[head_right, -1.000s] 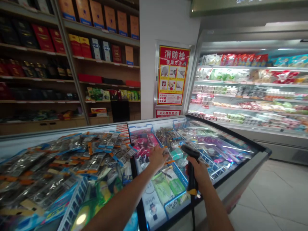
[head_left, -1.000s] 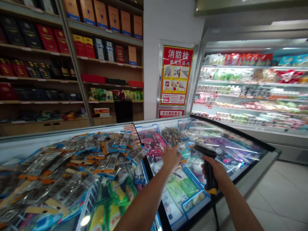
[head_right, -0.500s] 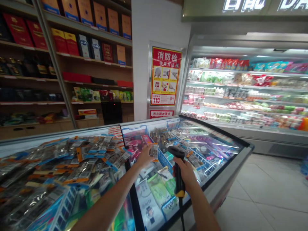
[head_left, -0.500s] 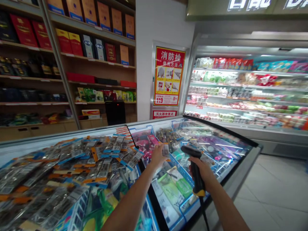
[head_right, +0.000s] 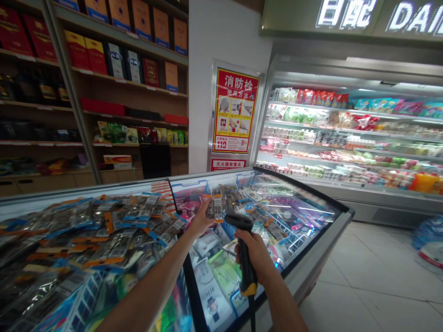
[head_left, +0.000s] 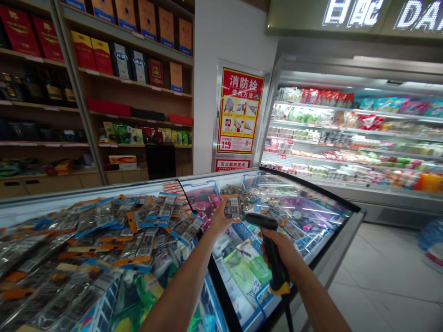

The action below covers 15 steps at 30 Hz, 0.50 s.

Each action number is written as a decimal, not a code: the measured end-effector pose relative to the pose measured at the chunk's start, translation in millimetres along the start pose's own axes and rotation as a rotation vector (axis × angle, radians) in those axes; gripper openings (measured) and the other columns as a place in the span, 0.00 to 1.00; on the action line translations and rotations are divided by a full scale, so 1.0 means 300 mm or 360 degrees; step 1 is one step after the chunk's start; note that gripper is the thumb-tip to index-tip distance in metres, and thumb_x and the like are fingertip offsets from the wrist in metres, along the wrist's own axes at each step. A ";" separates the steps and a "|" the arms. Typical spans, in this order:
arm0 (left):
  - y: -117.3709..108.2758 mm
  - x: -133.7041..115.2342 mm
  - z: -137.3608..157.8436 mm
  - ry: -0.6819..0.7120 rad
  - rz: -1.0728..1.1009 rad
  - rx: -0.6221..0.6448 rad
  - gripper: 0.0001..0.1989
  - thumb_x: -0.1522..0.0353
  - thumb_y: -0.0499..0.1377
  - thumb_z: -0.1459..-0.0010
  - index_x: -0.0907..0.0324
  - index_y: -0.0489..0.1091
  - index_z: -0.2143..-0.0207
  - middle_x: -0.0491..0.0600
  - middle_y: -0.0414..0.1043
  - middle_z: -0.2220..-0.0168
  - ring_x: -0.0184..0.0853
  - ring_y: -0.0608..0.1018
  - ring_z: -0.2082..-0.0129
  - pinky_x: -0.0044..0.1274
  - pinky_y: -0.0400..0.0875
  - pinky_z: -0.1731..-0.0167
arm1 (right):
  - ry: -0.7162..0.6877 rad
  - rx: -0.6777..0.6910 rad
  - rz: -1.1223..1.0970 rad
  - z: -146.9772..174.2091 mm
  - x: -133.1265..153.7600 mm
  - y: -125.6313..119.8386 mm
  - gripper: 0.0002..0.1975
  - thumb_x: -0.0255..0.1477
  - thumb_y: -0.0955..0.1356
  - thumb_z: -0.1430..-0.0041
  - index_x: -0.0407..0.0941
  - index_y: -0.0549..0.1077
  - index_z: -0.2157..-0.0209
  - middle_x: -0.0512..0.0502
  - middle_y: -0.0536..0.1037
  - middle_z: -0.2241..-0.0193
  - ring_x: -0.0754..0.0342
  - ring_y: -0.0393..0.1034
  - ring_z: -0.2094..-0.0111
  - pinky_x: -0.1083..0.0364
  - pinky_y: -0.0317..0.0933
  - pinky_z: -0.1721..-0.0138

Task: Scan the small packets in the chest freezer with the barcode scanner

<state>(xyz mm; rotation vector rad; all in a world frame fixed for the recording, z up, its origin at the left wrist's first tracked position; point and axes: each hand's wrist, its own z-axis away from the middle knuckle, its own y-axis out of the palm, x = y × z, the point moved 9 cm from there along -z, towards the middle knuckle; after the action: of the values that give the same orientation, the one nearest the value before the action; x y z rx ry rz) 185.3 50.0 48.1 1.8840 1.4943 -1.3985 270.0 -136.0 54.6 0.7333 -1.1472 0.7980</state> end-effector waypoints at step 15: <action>-0.004 -0.019 0.001 0.0119 -0.0148 -0.0007 0.36 0.81 0.53 0.63 0.61 0.53 0.47 0.54 0.53 0.45 0.37 0.57 0.45 0.29 0.48 0.45 | 0.0061 0.0035 -0.0054 0.024 -0.016 -0.013 0.12 0.37 0.64 0.53 0.42 0.66 0.74 0.53 0.67 0.88 0.61 0.59 0.90 0.62 0.50 0.91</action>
<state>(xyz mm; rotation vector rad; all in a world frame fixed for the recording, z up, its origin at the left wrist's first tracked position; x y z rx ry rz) 184.3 47.1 53.1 1.9060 1.6384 -1.3774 268.9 -144.8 51.4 0.7508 -1.0901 0.7939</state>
